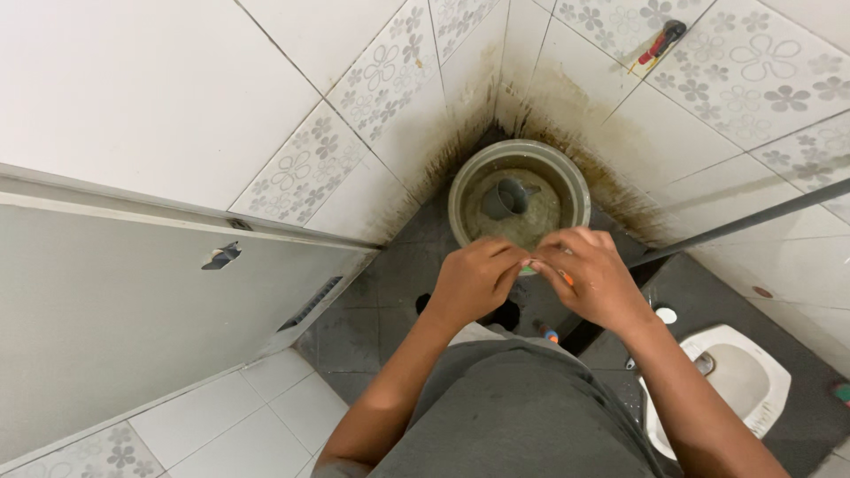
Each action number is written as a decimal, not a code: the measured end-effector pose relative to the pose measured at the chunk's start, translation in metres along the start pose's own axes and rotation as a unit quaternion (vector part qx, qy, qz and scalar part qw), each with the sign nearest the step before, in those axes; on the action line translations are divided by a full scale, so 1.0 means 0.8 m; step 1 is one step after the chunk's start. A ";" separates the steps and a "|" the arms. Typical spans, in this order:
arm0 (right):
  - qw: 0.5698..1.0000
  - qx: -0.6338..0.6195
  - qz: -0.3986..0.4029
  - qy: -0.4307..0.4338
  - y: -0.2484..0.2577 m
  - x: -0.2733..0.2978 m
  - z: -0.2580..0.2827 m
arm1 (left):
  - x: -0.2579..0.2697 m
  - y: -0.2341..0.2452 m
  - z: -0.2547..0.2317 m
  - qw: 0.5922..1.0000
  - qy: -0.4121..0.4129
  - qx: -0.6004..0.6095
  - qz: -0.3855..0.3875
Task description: The person opens a small sachet and pours its contents into a squat toilet. They then use a toilet brush to scrub the inside of the toilet bowl, followed by rinsing the brush with water from a bucket using a ladle. Finally, they use a mop to clean the floor around the toilet.
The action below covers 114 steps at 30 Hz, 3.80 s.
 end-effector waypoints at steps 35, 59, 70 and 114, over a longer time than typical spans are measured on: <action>0.924 0.243 -0.295 0.017 -0.081 0.179 0.201 | 0.151 0.050 -0.106 0.923 0.095 0.341 0.154; 0.777 0.268 -0.558 -0.115 -0.107 0.401 0.262 | 0.264 -0.037 -0.288 0.893 0.079 0.395 0.199; 0.830 0.217 -0.479 -0.184 -0.050 0.546 0.282 | 0.295 -0.060 -0.392 0.903 -0.090 0.309 0.283; 0.893 0.041 -0.347 -0.283 0.017 0.562 0.248 | 0.260 -0.152 -0.404 0.861 -0.163 0.393 0.278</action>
Point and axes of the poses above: each hand's wrist, its own x-axis away from the middle knuckle, its own y-axis out of the back of the hand, z = x × y, the point moved 1 cm from there along -x, towards the middle knuckle, and after that the axes turned 5 degrees about -x, right-handed, at the moved point
